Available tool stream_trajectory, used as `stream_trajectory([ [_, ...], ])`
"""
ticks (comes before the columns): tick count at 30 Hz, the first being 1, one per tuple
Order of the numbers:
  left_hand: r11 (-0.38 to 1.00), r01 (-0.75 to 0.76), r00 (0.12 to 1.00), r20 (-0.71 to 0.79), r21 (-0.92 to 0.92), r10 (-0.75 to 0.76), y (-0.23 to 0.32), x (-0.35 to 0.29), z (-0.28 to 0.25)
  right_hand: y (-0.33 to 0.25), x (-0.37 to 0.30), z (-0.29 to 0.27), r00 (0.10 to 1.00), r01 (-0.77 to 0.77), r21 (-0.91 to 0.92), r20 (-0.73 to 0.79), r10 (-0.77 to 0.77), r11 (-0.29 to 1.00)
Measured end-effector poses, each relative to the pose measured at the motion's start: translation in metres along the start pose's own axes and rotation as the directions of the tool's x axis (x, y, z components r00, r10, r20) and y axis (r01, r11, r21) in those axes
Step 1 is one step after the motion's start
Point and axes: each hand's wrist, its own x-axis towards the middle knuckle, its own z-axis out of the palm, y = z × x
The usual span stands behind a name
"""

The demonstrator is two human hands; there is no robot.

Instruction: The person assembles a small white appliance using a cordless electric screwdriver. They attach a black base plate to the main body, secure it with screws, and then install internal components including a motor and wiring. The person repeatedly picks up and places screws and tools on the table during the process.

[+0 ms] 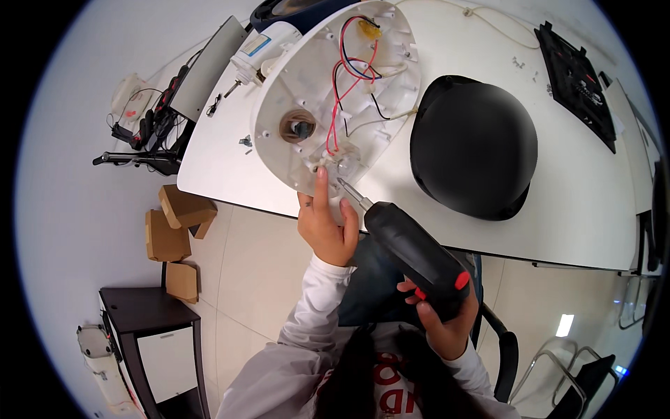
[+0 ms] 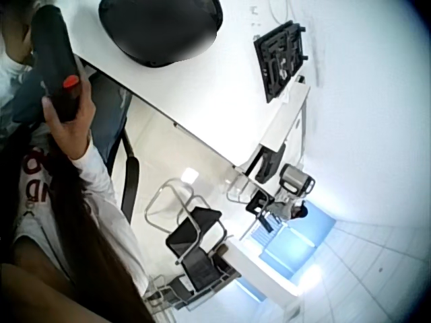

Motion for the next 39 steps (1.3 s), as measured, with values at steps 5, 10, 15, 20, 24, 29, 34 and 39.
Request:
stream_trajectory([
  [5,1.0,-0.012,1.0,-0.028,0.002,0.012,-0.002,-0.001,0.004,0.004,-0.002,0.001,1.0,0.019,0.049,-0.014,-0.018,0.999],
  [10,0.998,0.058,0.998,0.006,-0.018,-0.058,-0.004,-0.007,0.004,0.008,0.0,0.001,1.0,-0.009,0.089,0.023,0.007,0.996],
  [15,0.98,0.104,0.986,-0.11,-0.168,-0.124,-0.013,-0.019,0.015,0.012,-0.004,0.002,0.999,0.038,-0.089,0.007,-0.038,0.995],
  [20,0.977,0.203,0.977,-0.053,-0.06,-0.206,-0.01,-0.021,0.01,0.01,-0.003,0.011,0.998,0.064,-0.126,-0.008,-0.065,0.99],
  [24,0.98,0.198,0.978,-0.056,-0.033,-0.2,-0.007,-0.017,0.009,0.008,0.003,0.014,0.997,0.075,-0.16,0.011,-0.074,0.984],
  [29,0.986,0.164,0.984,-0.072,-0.019,-0.165,-0.007,-0.015,0.009,0.01,0.007,0.019,0.994,0.106,-0.158,0.018,-0.104,0.982],
  [34,0.981,0.191,0.979,-0.061,-0.036,-0.193,-0.003,-0.014,0.008,0.014,0.008,0.02,0.992,0.125,-0.16,0.013,-0.124,0.979],
  [39,0.983,0.185,0.978,-0.1,-0.011,-0.186,-0.006,-0.015,0.012,0.007,0.004,0.022,0.999,0.015,-0.105,0.03,-0.012,0.994],
])
